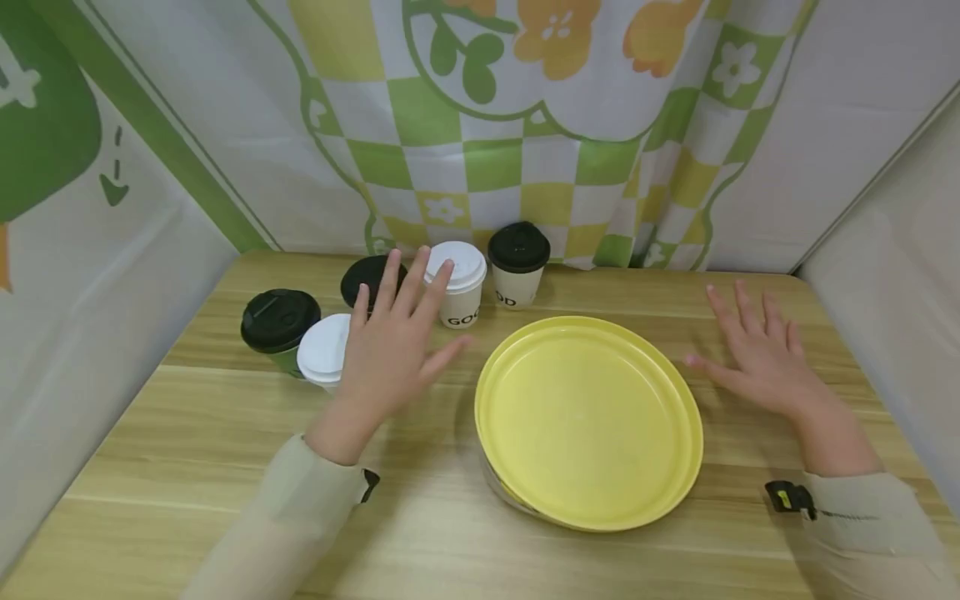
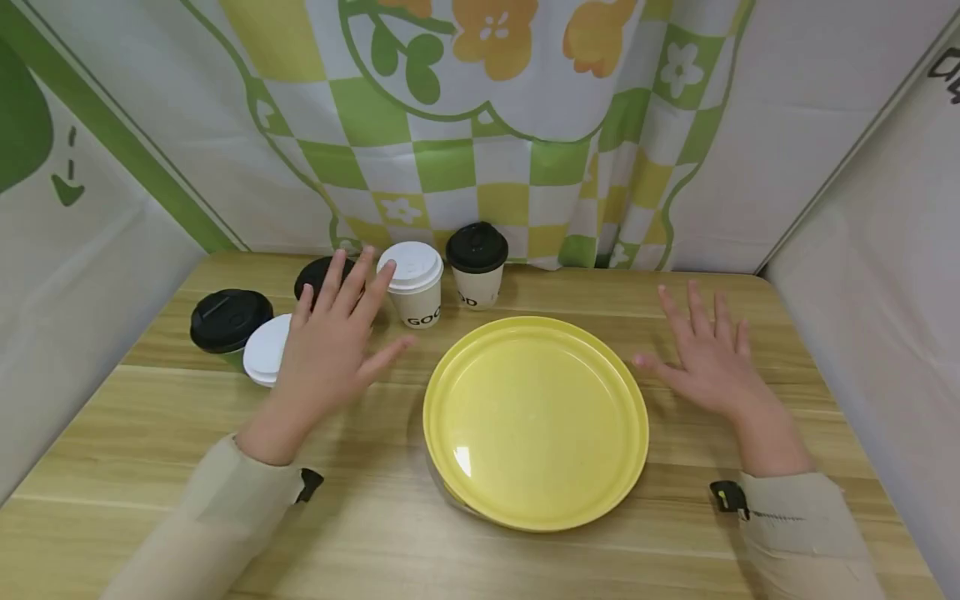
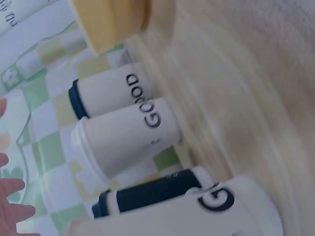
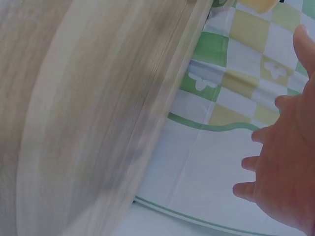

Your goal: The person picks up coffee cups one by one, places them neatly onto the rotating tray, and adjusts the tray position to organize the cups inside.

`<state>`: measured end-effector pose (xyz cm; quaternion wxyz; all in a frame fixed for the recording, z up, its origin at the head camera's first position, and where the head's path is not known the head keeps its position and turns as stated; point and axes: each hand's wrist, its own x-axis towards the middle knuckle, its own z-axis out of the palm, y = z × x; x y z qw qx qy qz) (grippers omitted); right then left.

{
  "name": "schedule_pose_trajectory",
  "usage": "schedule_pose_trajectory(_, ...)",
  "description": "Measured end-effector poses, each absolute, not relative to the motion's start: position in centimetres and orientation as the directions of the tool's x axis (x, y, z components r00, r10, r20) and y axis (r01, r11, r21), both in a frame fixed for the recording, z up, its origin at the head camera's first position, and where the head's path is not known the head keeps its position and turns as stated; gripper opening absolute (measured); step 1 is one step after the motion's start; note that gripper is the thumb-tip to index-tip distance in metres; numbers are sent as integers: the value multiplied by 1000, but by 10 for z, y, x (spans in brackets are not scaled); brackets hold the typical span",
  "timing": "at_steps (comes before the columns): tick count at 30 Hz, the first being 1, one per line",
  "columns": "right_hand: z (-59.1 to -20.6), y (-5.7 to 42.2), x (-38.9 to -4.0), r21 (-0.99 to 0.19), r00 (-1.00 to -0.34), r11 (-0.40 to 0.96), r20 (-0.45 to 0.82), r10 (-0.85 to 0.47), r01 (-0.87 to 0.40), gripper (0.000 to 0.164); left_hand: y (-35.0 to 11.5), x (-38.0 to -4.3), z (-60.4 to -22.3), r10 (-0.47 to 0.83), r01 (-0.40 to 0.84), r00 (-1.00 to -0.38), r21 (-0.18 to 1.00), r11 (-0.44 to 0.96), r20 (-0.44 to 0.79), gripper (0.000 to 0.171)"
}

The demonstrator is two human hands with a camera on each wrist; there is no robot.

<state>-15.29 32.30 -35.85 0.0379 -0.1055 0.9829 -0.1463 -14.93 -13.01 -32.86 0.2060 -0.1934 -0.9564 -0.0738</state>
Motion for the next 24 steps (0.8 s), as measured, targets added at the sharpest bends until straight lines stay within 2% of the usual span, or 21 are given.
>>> schedule_pose_trajectory(6,-360,326,-152,-330,-972,925,-74,-223,-187,97,-148,-144,-319,289,402,-795,108,909,533,78)
schedule_pose_trajectory(11,-361,328,-149,-361,-968,915,-97,-230,-182,97,-169,-140,-312,206,375,-786,185,908,582,73)
schedule_pose_trajectory(18,-365,332,-148,-431,-955,873,-76,-286,-227,96,-206,-143,-304,93,354,-793,330,875,602,70)
schedule_pose_trajectory(24,-369,330,-144,-488,-944,848,-129,-304,-207,93,-239,-145,-308,47,354,-837,475,806,545,70)
